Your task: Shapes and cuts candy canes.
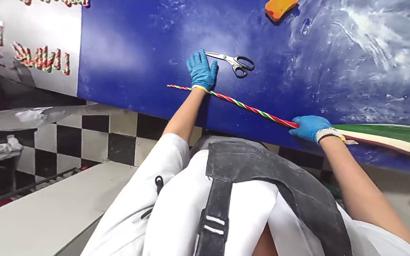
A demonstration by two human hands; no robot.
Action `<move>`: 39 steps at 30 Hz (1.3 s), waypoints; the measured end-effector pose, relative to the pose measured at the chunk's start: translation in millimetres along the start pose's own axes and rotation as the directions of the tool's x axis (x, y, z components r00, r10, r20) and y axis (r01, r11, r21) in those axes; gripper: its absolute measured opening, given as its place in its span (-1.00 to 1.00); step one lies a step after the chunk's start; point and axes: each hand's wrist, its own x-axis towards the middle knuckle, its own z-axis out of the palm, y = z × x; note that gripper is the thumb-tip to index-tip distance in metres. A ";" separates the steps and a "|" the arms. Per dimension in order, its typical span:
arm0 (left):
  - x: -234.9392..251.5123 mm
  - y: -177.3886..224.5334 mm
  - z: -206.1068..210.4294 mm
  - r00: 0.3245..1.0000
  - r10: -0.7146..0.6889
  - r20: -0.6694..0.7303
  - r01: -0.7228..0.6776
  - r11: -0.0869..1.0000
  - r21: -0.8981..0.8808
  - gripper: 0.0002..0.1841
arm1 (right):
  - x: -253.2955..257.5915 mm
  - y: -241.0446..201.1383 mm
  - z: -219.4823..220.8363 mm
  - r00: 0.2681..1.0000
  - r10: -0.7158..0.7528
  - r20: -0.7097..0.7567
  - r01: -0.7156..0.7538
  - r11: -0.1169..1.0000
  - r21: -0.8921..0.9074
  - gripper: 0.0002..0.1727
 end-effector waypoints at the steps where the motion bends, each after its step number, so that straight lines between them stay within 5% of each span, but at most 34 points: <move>1: -4.9 11.1 -5.9 0.998 0.056 -0.030 -0.058 0.996 -0.065 -0.17 | -0.9 -6.2 -1.7 1.000 -0.015 -0.003 0.015 1.000 0.027 -0.50; 3: -38.3 42.5 -22.5 0.946 0.322 0.035 -0.310 0.933 -0.185 -0.28 | 1.7 -31.2 -4.3 0.997 -0.063 -0.052 0.068 0.993 0.101 -0.47; 5: -94.3 66.3 -19.9 0.726 0.666 0.170 -0.624 0.743 -0.243 -0.31 | 8.7 -72.3 -1.7 0.987 -0.100 -0.123 0.120 0.979 0.164 -0.38; 7: -137.4 70.1 -12.6 0.493 0.818 0.295 -0.782 0.566 -0.261 -0.41 | 17.3 -118.6 -6.5 0.977 -0.124 -0.174 0.156 0.970 0.188 -0.29; 11: -139.7 1.3 -33.7 0.417 0.713 0.564 -0.671 0.660 -0.338 -0.60 | 26.3 -173.8 -5.7 0.965 -0.134 -0.226 0.173 0.972 0.161 -0.21; 15: -111.1 -101.0 -57.0 0.372 0.680 0.632 -0.553 0.709 -0.438 -0.40 | 28.7 -180.1 1.4 0.957 -0.124 -0.262 0.158 0.981 0.110 -0.17; 20: -56.2 -229.4 -96.6 0.471 0.488 0.735 -0.195 0.870 -0.453 -0.53 | 24.6 -188.7 -5.0 0.972 -0.054 -0.227 0.087 0.986 0.139 -0.20; 22: -41.4 -282.0 -114.9 0.569 0.255 0.782 -0.069 0.962 -0.264 -0.51 | 23.6 -190.1 -8.6 0.979 -0.040 -0.198 0.068 0.989 0.134 -0.23; 24: -42.1 -310.2 -135.9 0.735 -0.055 0.676 0.046 0.998 0.031 -0.52 | 23.2 -191.8 -11.8 0.986 -0.028 -0.164 0.049 0.991 0.128 -0.24; 25: -50.5 -309.3 -141.2 0.833 -0.145 0.533 0.070 0.985 0.159 -0.56 | 23.3 -192.6 -12.6 0.988 -0.022 -0.153 0.042 0.991 0.126 -0.24; 27: -80.4 -290.5 -129.2 0.956 -0.049 0.291 -0.005 0.983 0.182 -0.49 | 23.8 -192.6 -13.1 0.991 -0.021 -0.136 0.037 0.992 0.121 -0.23; 30: -125.2 -227.0 -78.0 0.958 0.193 0.214 -0.194 0.981 -0.014 -0.11 | 24.5 -192.6 -14.3 0.991 -0.029 -0.128 0.046 0.991 0.128 -0.23; 32: -130.6 -186.6 -48.3 0.966 0.172 0.194 -0.175 0.984 0.002 0.07 | 25.2 -196.1 -17.7 0.992 -0.040 -0.117 0.053 0.993 0.108 -0.21; 35: -78.2 -152.0 -30.5 0.989 0.051 0.139 -0.062 0.995 0.075 0.04 | 27.8 -214.9 -26.3 0.988 -0.084 -0.129 0.099 0.989 0.114 -0.23; 39: 6.5 -128.9 -18.0 0.993 0.070 0.094 -0.075 0.996 0.048 -0.05 | 37.5 -256.2 -44.0 0.978 -0.145 -0.152 0.167 0.975 0.148 -0.23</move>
